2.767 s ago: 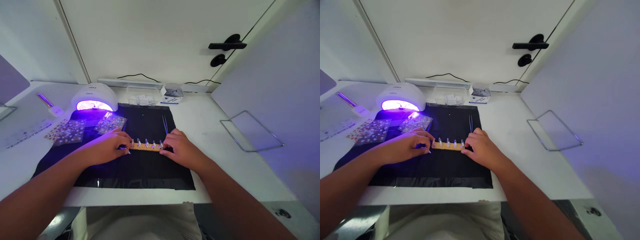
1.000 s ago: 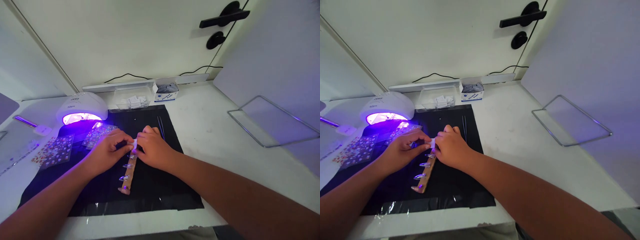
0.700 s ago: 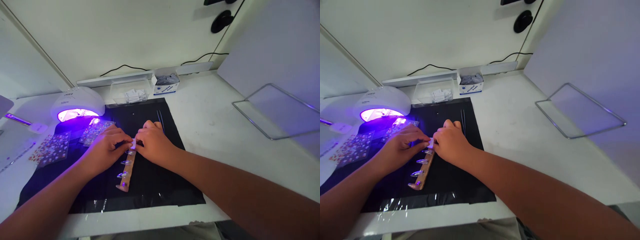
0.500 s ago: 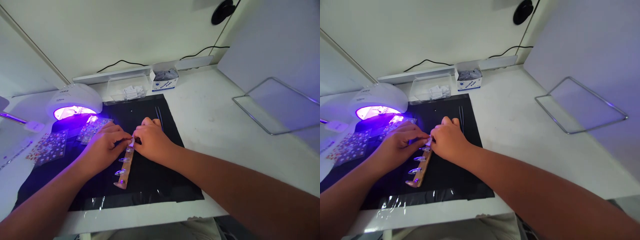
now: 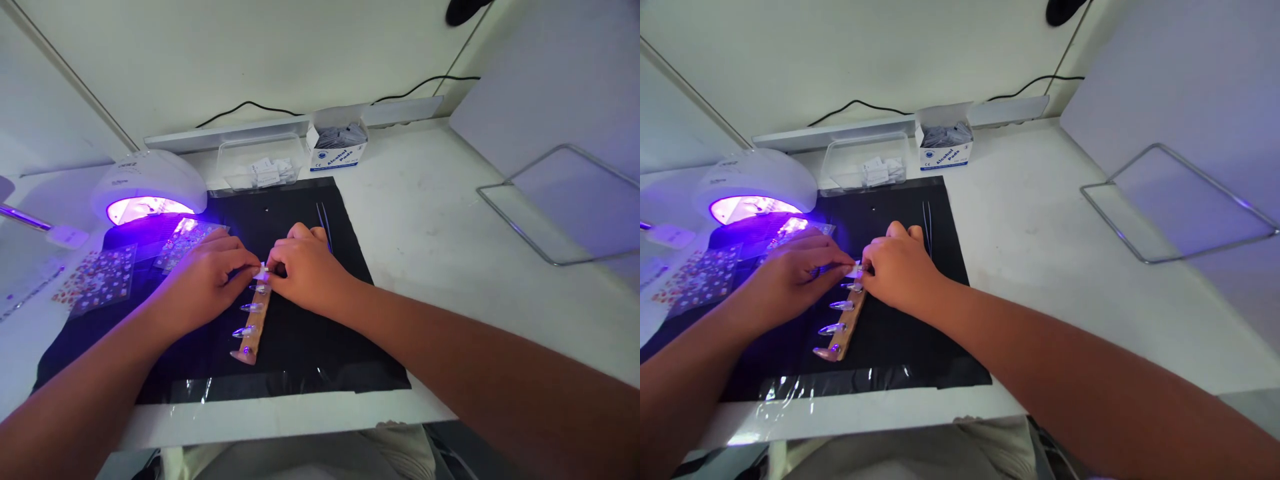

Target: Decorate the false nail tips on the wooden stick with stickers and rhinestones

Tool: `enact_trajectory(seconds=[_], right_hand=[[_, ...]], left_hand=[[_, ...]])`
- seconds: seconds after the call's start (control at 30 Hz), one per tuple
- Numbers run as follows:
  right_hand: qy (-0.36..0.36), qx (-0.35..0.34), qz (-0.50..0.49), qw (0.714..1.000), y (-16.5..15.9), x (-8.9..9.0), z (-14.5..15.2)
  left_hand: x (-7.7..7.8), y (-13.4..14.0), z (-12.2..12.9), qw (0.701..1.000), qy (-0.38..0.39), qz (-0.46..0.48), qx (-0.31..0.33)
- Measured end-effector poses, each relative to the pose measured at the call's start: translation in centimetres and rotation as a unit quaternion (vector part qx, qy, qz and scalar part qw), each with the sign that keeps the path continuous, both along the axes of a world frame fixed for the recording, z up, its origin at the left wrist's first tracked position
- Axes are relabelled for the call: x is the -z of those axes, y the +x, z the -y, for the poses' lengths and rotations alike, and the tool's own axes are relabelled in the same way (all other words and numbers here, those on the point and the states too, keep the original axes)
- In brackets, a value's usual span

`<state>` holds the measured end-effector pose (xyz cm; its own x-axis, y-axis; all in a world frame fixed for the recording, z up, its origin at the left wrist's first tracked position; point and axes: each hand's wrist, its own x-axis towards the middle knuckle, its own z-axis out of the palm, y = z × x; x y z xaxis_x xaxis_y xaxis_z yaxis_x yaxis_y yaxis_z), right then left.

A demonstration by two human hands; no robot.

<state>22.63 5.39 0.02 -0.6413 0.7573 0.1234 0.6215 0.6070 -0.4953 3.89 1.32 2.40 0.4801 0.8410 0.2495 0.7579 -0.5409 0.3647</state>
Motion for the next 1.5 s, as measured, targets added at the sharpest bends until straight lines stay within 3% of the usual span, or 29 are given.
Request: enact_trajectory(seconds=[0.17,0.5,0.93,1.17,1.3,1.4,1.5], right_hand=[[-0.006,0.002,-0.001,1.0,0.0,-0.2,0.0],[0.017,0.002,0.011,1.0,-0.1,0.0,0.0],[-0.008,0.011,0.003,1.0,0.0,-0.3,0.0],[-0.003,0.015,-0.001,1.0,0.0,-0.2,-0.1],[0.015,0.021,-0.013,1.0,1.1,-1.1,0.3],[0.039,-0.013,-0.013,0.999,2.6,-2.6,0.9],[0.047,-0.144,0.047,0.987,3.8,-4.0,1.4]], left_hand=[[-0.1,-0.5,0.1,1.0,0.014,0.011,0.005],[0.4,1.1,0.3,0.998,0.037,0.039,0.022],[0.0,-0.9,0.1,0.998,0.048,-0.013,0.031],[-0.3,-0.7,0.7,0.995,0.068,0.073,0.011],[-0.1,-0.9,1.4,0.99,0.074,0.117,0.016],[0.4,-0.9,1.7,0.989,0.066,0.129,0.034],[0.8,-0.7,1.7,0.988,0.052,0.136,0.052]])
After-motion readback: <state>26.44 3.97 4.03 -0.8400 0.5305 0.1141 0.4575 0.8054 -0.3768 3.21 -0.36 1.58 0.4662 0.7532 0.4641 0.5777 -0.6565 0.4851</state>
